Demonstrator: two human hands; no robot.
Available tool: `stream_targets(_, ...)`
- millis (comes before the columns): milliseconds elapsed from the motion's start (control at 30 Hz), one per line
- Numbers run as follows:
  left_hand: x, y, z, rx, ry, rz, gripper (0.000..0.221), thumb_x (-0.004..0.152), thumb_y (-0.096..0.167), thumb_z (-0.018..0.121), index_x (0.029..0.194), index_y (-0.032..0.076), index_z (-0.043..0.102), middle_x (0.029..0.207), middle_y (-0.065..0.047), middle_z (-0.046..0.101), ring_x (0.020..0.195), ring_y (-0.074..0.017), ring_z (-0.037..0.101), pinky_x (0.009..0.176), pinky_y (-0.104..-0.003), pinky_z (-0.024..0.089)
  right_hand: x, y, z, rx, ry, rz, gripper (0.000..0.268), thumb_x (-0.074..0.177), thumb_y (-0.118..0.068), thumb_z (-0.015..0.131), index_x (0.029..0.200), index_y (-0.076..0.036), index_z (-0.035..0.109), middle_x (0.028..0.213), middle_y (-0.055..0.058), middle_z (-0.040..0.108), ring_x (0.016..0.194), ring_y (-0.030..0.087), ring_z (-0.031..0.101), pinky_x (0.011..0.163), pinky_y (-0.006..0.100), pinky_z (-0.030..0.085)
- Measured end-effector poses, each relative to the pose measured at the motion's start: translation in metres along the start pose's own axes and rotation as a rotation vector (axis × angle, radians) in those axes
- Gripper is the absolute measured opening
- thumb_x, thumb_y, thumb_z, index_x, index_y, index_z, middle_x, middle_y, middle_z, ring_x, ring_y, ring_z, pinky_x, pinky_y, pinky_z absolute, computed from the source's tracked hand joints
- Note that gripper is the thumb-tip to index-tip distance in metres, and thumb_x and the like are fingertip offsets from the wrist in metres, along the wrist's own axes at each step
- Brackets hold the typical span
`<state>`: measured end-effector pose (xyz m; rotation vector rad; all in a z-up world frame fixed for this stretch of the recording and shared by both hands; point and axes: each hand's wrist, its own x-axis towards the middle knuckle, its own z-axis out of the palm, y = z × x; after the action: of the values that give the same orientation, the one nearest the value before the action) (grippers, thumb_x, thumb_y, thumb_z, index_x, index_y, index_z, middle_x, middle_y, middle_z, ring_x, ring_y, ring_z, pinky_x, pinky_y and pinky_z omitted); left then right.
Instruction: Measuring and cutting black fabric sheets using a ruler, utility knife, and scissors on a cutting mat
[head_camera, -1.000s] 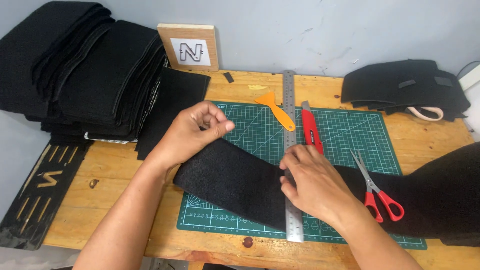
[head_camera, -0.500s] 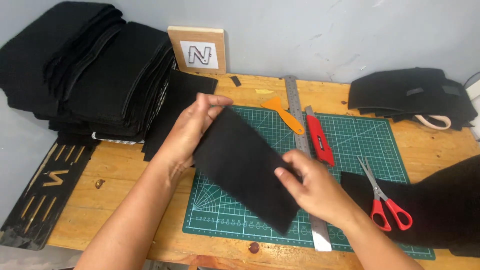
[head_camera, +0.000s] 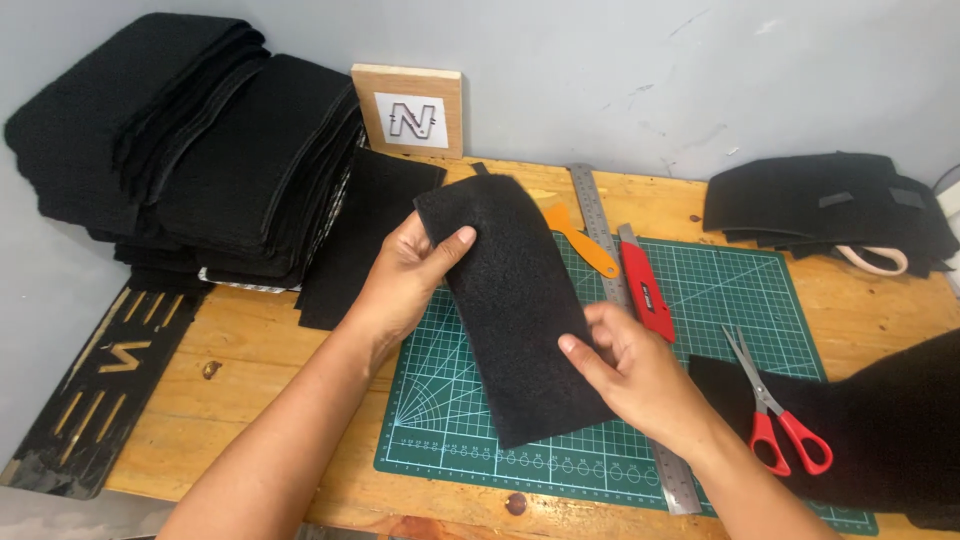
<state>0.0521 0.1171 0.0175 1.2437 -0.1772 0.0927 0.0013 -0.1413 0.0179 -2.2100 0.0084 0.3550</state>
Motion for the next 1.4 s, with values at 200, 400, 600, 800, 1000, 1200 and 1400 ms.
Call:
stream_targets(200, 0.000, 0.000, 0.001, -0.142, -0.088, 0.020, 0.067, 0.092, 0.010, 0.067, 0.155, 0.007, 0.045, 0.152, -0.010, 0.056, 0.134, -0.0159, 0.055, 0.115, -0.028, 0.043, -0.006, 0.003, 0.006, 0.070, -0.058, -0.179, 0.019, 0.093, -0.030, 0.074, 0.097, -0.013, 0.069, 0.077, -0.002, 0.067, 0.063, 0.008, 0.059, 0.062, 0.026, 0.048)
stream_targets(400, -0.006, 0.006, 0.005, -0.072, -0.171, -0.033, 0.065, 0.095, 0.014, 0.066, 0.156, 0.006, 0.044, 0.144, -0.010, 0.062, 0.132, -0.0189, 0.058, 0.113, -0.031, 0.046, 0.004, 0.019, 0.008, 0.150, 0.071, -0.257, 0.019, 0.094, -0.024, 0.073, 0.107, -0.010, 0.068, 0.073, -0.003, 0.062, 0.062, 0.006, 0.052, 0.064, 0.024, 0.045)
stream_targets(600, -0.007, -0.002, 0.005, -0.035, -0.204, -0.053, 0.058, 0.096, 0.013, 0.065, 0.152, 0.008, 0.050, 0.148, -0.009, 0.061, 0.131, -0.0154, 0.057, 0.113, -0.030, 0.046, 0.003, 0.020, 0.012, 0.197, 0.085, -0.319, 0.017, 0.096, -0.026, 0.073, 0.092, -0.011, 0.066, 0.069, -0.005, 0.055, 0.059, 0.004, 0.048, 0.057, 0.023, 0.041)
stream_targets(800, -0.014, 0.003, 0.012, 0.107, -0.302, -0.094, 0.053, 0.096, 0.017, 0.065, 0.147, 0.007, 0.055, 0.154, -0.004, 0.055, 0.136, -0.0115, 0.053, 0.117, -0.029, 0.043, 0.006, 0.020, 0.009, 0.356, 0.176, -0.501, 0.018, 0.095, -0.016, 0.071, 0.109, -0.007, 0.065, 0.088, 0.000, 0.061, 0.081, 0.007, 0.061, 0.075, 0.023, 0.054)
stream_targets(1000, -0.014, -0.002, 0.019, 0.106, -0.241, -0.063, 0.042, 0.094, 0.004, 0.070, 0.137, 0.004, 0.066, 0.126, -0.013, 0.074, 0.111, -0.0205, 0.070, 0.094, -0.040, 0.062, 0.026, 0.041, 0.015, 0.450, 0.247, -0.499, 0.016, 0.093, -0.007, 0.074, 0.108, -0.003, 0.070, 0.074, 0.008, 0.063, 0.061, 0.013, 0.061, 0.051, 0.025, 0.055)
stream_targets(1200, -0.007, -0.023, 0.010, 0.245, -0.304, -0.021, 0.035, 0.098, 0.006, 0.067, 0.133, 0.001, 0.066, 0.119, -0.015, 0.075, 0.101, -0.0218, 0.073, 0.084, -0.036, 0.065, 0.026, 0.042, 0.013, 0.514, 0.280, -0.476, 0.013, 0.094, -0.008, 0.073, 0.106, -0.002, 0.070, 0.077, 0.009, 0.066, 0.060, 0.013, 0.065, 0.046, 0.026, 0.056)
stream_targets(1400, -0.014, -0.024, 0.013, 0.253, -0.418, -0.165, 0.030, 0.100, 0.006, 0.063, 0.126, -0.008, 0.063, 0.093, -0.022, 0.073, 0.070, -0.0224, 0.074, 0.051, -0.025, 0.064, 0.030, 0.043, 0.008, 0.577, 0.385, -0.478, 0.011, 0.097, -0.009, 0.071, 0.106, -0.003, 0.067, 0.082, 0.008, 0.069, 0.062, 0.012, 0.066, 0.047, 0.025, 0.055)
